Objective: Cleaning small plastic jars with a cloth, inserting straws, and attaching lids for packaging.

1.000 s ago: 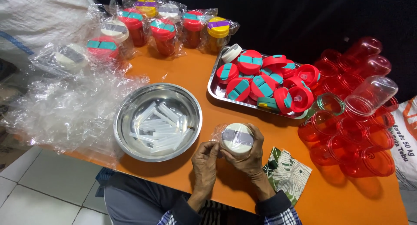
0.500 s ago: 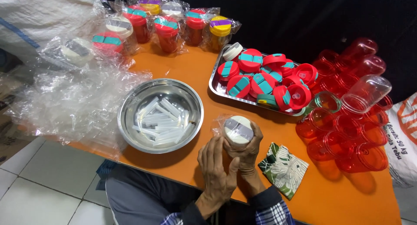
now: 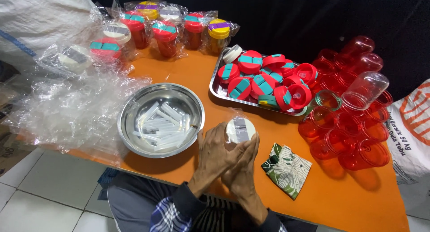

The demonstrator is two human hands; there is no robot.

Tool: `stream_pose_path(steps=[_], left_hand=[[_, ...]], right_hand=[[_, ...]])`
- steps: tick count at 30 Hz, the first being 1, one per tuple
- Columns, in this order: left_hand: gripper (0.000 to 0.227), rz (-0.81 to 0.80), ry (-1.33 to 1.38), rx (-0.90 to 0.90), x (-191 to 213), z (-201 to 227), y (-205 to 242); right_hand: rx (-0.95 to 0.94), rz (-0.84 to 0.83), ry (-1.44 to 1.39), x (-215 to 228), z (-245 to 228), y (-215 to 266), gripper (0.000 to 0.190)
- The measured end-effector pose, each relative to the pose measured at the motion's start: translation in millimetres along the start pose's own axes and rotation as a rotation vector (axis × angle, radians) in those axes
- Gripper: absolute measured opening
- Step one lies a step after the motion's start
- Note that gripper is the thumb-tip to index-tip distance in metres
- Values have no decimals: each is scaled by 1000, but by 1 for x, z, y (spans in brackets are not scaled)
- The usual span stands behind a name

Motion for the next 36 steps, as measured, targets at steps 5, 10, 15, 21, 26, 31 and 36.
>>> stream_pose_path(steps=[5, 10, 15, 21, 26, 31, 36], left_hand=[[111, -280, -11, -30, 1, -4, -25], [113, -468, -71, -154, -5, -25, -49], [125, -731, 66, -98, -2, -27, -60], [120, -911, 202, -34, 24, -7, -69], [123, -946, 328, 49, 19, -20, -74], [127, -958, 386, 129, 18, -30, -78], [125, -990, 350, 111, 14, -40, -78]], right_hand=[[57, -45, -115, 22, -13, 25, 104], [195, -37, 71, 46, 18, 19, 92], [511, -15, -34, 96, 1, -58, 114], [472, -519, 3, 54, 56, -99, 135], [358, -523, -168, 55, 53, -92, 118], [382, -415, -266, 47, 62, -86, 110], [291, -410, -353, 41, 67, -81, 127]])
Point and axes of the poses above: each hand's wrist, its own y-axis away from the middle knuckle, its own x-axis out of the back of the hand, z = x × y, the point moved 3 cm from there along -y, towards the middle knuckle, and after that the axes turned 4 degrees about x, right-handed, at the moved point
